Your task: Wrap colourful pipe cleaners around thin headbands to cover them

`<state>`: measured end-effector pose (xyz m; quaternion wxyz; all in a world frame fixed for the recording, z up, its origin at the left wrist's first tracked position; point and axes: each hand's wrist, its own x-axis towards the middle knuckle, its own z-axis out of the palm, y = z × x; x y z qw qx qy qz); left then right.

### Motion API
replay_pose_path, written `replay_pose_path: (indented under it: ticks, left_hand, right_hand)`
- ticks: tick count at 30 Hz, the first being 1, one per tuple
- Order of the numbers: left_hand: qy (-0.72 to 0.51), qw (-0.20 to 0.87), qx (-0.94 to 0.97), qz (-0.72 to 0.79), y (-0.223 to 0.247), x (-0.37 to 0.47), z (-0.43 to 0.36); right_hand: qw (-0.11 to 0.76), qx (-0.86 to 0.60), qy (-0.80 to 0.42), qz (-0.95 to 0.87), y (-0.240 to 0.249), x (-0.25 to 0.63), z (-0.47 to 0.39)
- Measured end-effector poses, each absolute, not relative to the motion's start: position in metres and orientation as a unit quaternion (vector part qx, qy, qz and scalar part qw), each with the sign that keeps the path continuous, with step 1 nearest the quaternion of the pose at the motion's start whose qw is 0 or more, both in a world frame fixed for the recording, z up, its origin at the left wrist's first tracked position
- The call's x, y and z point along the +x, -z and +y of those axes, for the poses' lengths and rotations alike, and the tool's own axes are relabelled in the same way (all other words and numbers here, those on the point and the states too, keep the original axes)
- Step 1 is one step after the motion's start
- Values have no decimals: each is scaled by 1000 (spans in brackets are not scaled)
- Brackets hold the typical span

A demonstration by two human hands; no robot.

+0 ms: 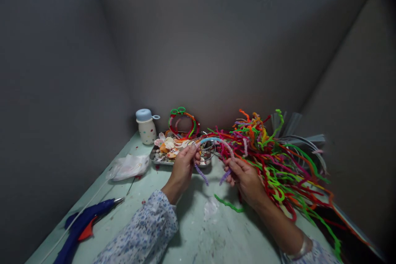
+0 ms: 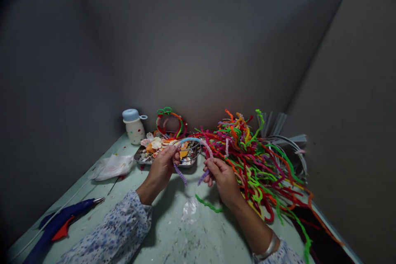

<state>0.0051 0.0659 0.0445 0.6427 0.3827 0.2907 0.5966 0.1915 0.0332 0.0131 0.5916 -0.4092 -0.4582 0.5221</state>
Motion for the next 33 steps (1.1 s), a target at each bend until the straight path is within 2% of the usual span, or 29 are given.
replay_pose_path:
  ticks: [3, 9, 16, 22, 33]
  left_hand:
    - [-598, 647, 377, 285, -48, 6, 63]
    - [-518, 742, 349, 242, -42, 9, 56]
    - [-375, 707, 511, 315, -17, 22, 48]
    - [-352, 720, 491, 343, -11, 27, 46]
    - [-315, 801, 420, 289, -7, 28, 40]
  right_hand:
    - [597, -406, -518, -459, -13, 191, 34]
    - [653, -366, -544, -380, -22, 193, 35]
    - [655, -387, -523, -384, -21, 191, 36]
    - [634, -405, -514, -413, -14, 189, 37]
    - [630, -387, -551, -388, -19, 187, 35]
